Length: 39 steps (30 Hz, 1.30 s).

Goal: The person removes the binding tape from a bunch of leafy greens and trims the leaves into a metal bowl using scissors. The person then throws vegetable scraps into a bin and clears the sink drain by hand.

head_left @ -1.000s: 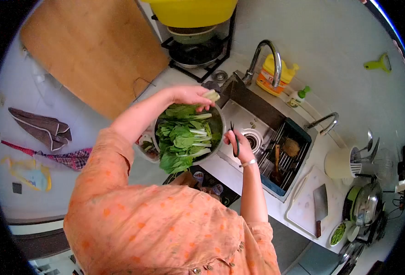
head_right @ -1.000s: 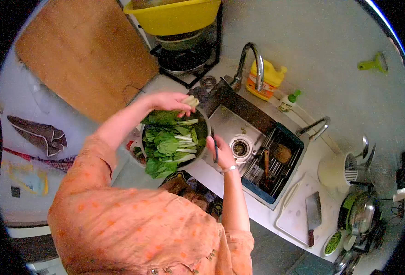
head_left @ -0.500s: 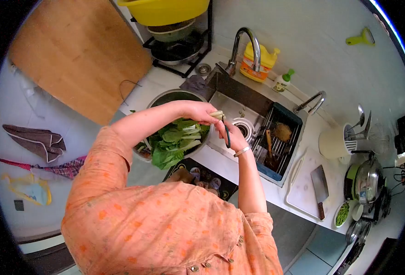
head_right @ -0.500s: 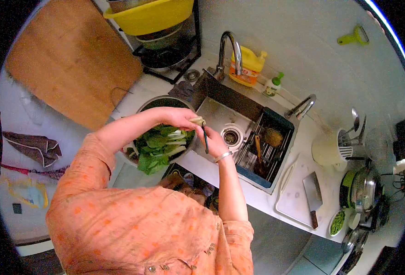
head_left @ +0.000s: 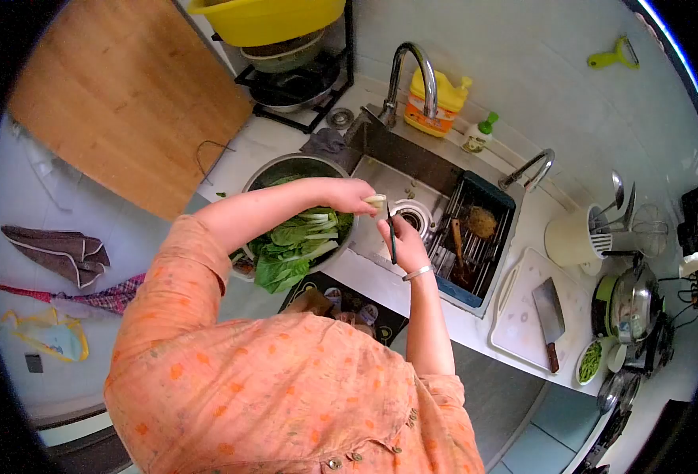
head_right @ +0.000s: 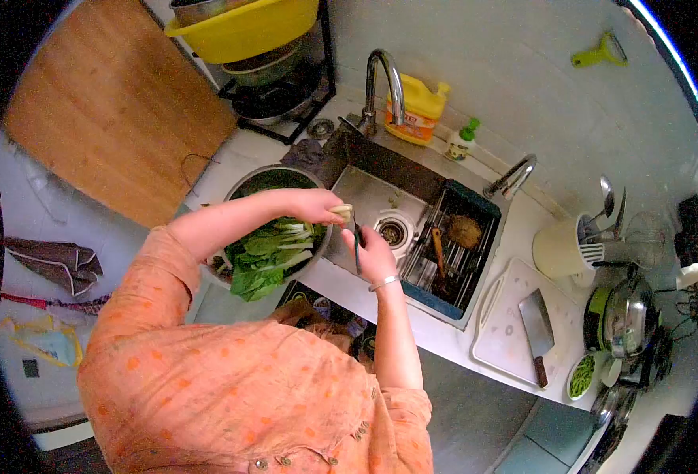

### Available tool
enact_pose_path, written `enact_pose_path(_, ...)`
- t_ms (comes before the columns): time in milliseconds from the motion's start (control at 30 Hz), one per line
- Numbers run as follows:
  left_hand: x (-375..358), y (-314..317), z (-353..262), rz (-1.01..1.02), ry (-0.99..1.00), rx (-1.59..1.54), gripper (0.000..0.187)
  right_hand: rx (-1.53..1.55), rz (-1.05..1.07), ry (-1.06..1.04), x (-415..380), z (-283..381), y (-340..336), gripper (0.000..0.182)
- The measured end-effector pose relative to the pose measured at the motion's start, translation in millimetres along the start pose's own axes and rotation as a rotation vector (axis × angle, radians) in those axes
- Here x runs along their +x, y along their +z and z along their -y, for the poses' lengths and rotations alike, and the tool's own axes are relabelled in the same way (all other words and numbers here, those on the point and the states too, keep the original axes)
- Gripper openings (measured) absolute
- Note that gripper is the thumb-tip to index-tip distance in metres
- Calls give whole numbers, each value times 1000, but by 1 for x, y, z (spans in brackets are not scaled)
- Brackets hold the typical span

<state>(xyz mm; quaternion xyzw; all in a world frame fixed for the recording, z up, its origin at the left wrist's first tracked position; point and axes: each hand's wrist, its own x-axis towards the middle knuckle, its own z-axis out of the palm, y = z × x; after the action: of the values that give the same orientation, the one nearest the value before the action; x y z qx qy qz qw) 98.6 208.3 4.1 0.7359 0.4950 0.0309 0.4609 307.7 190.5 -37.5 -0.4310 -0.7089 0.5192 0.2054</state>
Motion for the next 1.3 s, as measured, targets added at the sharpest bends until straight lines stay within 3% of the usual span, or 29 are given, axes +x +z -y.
enact_pose_path(67,6,10,5,-83,7,135,25,-316,-48,-14,3,6,4,61)
enact_pose_path(100,6,14,1,-168,14,270,25,-315,-48,-12,4,7,4,61)
enact_pose_path(200,7,24,-7,-204,-62,290,16,-383,16,79,11,8,5,67)
enact_pose_path(433,10,26,-11,-313,-114,414,11,-456,-86,-16,23,-4,10,64)
enact_pose_path(500,6,23,-13,-339,-157,447,12,-151,-28,74,31,-19,16,60)
enact_pose_path(533,3,21,-11,-317,-112,439,13,213,-11,174,28,-15,15,55)
enact_pose_path(567,-2,20,-8,-297,-69,431,15,212,-1,173,27,-14,13,55)
enact_pose_path(667,-26,1,20,-131,-287,417,18,412,-101,337,23,-20,1,53)
enact_pose_path(700,-36,-4,57,-160,-248,443,22,341,-164,307,23,-40,0,52)
enact_pose_path(733,-52,-22,57,-132,-434,455,28,314,-131,316,18,-41,-7,54)
enact_pose_path(767,-68,-28,68,-268,-459,450,33,289,-103,322,14,-41,-12,56)
enact_pose_path(833,-72,-29,121,-356,-510,434,33,331,-102,294,10,-46,-12,57)
enact_pose_path(967,-47,-11,157,-451,-467,395,30,233,-87,255,14,-52,4,56)
enact_pose_path(1067,-30,-4,157,-488,-505,374,37,278,-53,292,12,-35,10,53)
enact_pose_path(1133,-24,-1,158,-349,-523,435,43,293,-25,294,14,-37,13,53)
enact_pose_path(1233,-24,-7,167,-309,-530,337,45,283,2,252,16,-38,13,52)
enact_pose_path(1300,-41,-14,171,-458,-370,237,42,228,-1,270,15,-37,13,52)
